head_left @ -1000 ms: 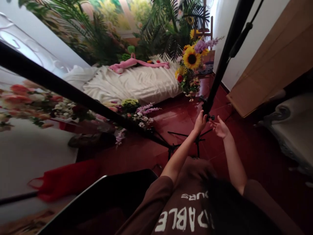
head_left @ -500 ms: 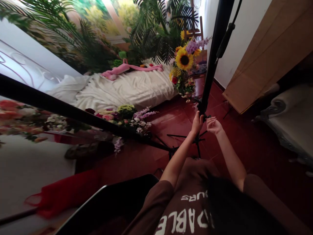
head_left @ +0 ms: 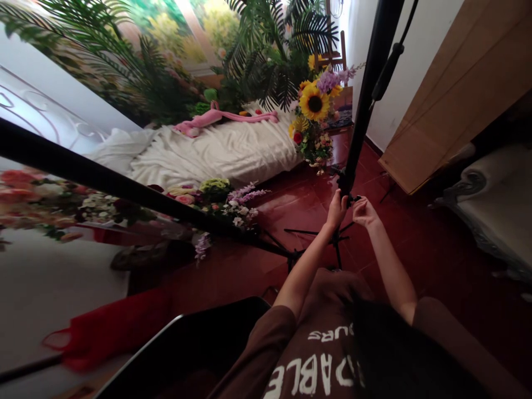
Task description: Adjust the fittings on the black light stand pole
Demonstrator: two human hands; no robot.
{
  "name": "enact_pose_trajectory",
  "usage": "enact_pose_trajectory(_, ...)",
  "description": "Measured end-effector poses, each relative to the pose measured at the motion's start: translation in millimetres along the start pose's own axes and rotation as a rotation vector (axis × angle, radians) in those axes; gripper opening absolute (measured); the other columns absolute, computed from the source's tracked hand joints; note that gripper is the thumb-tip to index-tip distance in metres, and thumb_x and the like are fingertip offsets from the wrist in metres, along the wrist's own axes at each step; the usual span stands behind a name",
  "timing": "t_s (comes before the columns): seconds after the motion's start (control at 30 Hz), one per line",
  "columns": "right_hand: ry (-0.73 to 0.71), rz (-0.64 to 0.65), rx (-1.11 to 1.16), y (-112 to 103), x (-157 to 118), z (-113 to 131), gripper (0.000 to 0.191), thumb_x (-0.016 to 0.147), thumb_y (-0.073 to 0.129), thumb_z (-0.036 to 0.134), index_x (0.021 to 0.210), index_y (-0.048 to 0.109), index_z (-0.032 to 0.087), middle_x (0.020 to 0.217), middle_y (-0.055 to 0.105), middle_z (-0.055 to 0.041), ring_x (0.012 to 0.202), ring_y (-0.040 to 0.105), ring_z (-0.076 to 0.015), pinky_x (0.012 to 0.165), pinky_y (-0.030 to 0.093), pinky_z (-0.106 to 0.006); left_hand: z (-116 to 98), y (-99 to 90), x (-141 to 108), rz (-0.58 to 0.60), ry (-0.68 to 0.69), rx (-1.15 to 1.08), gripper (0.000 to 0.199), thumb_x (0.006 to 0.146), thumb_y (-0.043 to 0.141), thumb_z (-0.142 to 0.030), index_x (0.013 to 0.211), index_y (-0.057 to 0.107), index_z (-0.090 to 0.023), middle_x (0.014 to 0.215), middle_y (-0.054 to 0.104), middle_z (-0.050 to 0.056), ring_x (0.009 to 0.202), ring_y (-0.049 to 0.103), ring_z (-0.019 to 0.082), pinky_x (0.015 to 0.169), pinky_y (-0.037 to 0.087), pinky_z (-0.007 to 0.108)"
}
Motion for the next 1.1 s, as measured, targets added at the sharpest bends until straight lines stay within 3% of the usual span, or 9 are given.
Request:
enact_pose_trajectory(0.1,-0.098,-0.131,-0.186,-5,4,9,0.035,0.085,0.054,0.009,0.055,0.041,0.020,0.036,0.044,0.0109,0.029,0.039,-0.0008,0.032,0.035,-0.006,2,0.6,0,0.007,-0.037,-0.016,0.046,0.097,0.038,-0.053,0.119,0.054,-0.016,0.088,0.066,0.008,0.078,0.064,0.016,0.076,0.050,0.028)
enact_pose_trajectory(0.2,-0.199,-0.149,-0.352,-7,7,17,0.034,0.084,0.062,0.017,0.058,0.042,0.021,0.035,0.037,0.0127,0.027,0.033,-0.0015,0.029,0.030,-0.009,1,1.3,0,0.008,-0.043,-0.021,0.041,0.098,0.039,-0.051,0.114,0.055,-0.018,0.085,0.065,0.005,0.074,0.062,0.014,0.072,0.049,0.025)
enact_pose_trajectory(0.37,-0.420,-0.155,-0.806,-8,7,39,0.030,0.075,0.075,0.033,0.068,0.048,0.021,0.044,0.043,0.0125,0.035,0.040,-0.0024,0.037,0.037,-0.012,5,1.9,0,-0.021,-0.044,-0.005,0.044,0.097,0.041,-0.053,0.117,0.056,-0.016,0.088,0.067,0.008,0.077,0.063,0.016,0.073,0.050,0.027)
enact_pose_trajectory(0.53,-0.749,-0.064,-1.315,11,-12,59,0.040,0.060,0.080,0.030,0.089,0.053,0.023,0.070,0.064,0.0054,0.063,0.062,-0.0114,0.060,0.053,-0.024,15,4.7,0,-0.017,-0.081,0.011,0.046,0.097,0.043,-0.050,0.124,0.056,-0.015,0.094,0.069,0.011,0.086,0.066,0.019,0.081,0.052,0.030)
enact_pose_trajectory(0.67,-1.035,0.035,-1.738,39,-32,45,0.033,0.069,0.072,0.031,0.098,0.056,0.023,0.096,0.068,-0.0059,0.092,0.067,-0.0211,0.086,0.055,-0.039,16,5.4,-1,-0.012,-0.083,-0.002,0.047,0.097,0.043,-0.051,0.126,0.055,-0.016,0.100,0.070,0.012,0.093,0.067,0.020,0.085,0.052,0.032)
enact_pose_trajectory(0.77,-1.112,0.061,-1.807,57,-30,26,0.042,0.074,0.070,0.035,0.112,0.055,0.023,0.112,0.068,-0.0107,0.104,0.066,-0.0257,0.087,0.055,-0.041,15,5.4,-1,-0.011,-0.068,-0.039,0.051,0.097,0.040,-0.055,0.125,0.054,-0.015,0.103,0.069,0.013,0.094,0.067,0.020,0.083,0.053,0.032)
enact_pose_trajectory(0.93,-1.169,-0.016,-1.690,74,-18,13,0.038,0.081,0.068,0.046,0.109,0.061,0.022,0.099,0.073,-0.0088,0.091,0.071,-0.0254,0.082,0.058,-0.040,9,5.0,0,0.011,-0.021,-0.103,0.049,0.098,0.032,-0.055,0.118,0.056,-0.016,0.104,0.068,0.013,0.095,0.066,0.020,0.086,0.054,0.033)
enact_pose_trajectory(1.1,-1.268,0.071,-1.582,104,-33,14,0.045,0.079,0.073,0.050,0.114,0.064,0.022,0.099,0.074,-0.0064,0.090,0.073,-0.0228,0.083,0.061,-0.036,1,3.0,0,0.076,-0.028,-0.051,0.044,0.096,0.044,-0.048,0.128,0.048,-0.017,0.107,0.068,0.013,0.094,0.066,0.020,0.083,0.052,0.033)
Point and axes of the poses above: each hand's wrist, its own x-axis towards the middle knuckle, its own y-axis out of the palm, z = x × y, the point moved 7 cm from there along x, towards the middle knuckle
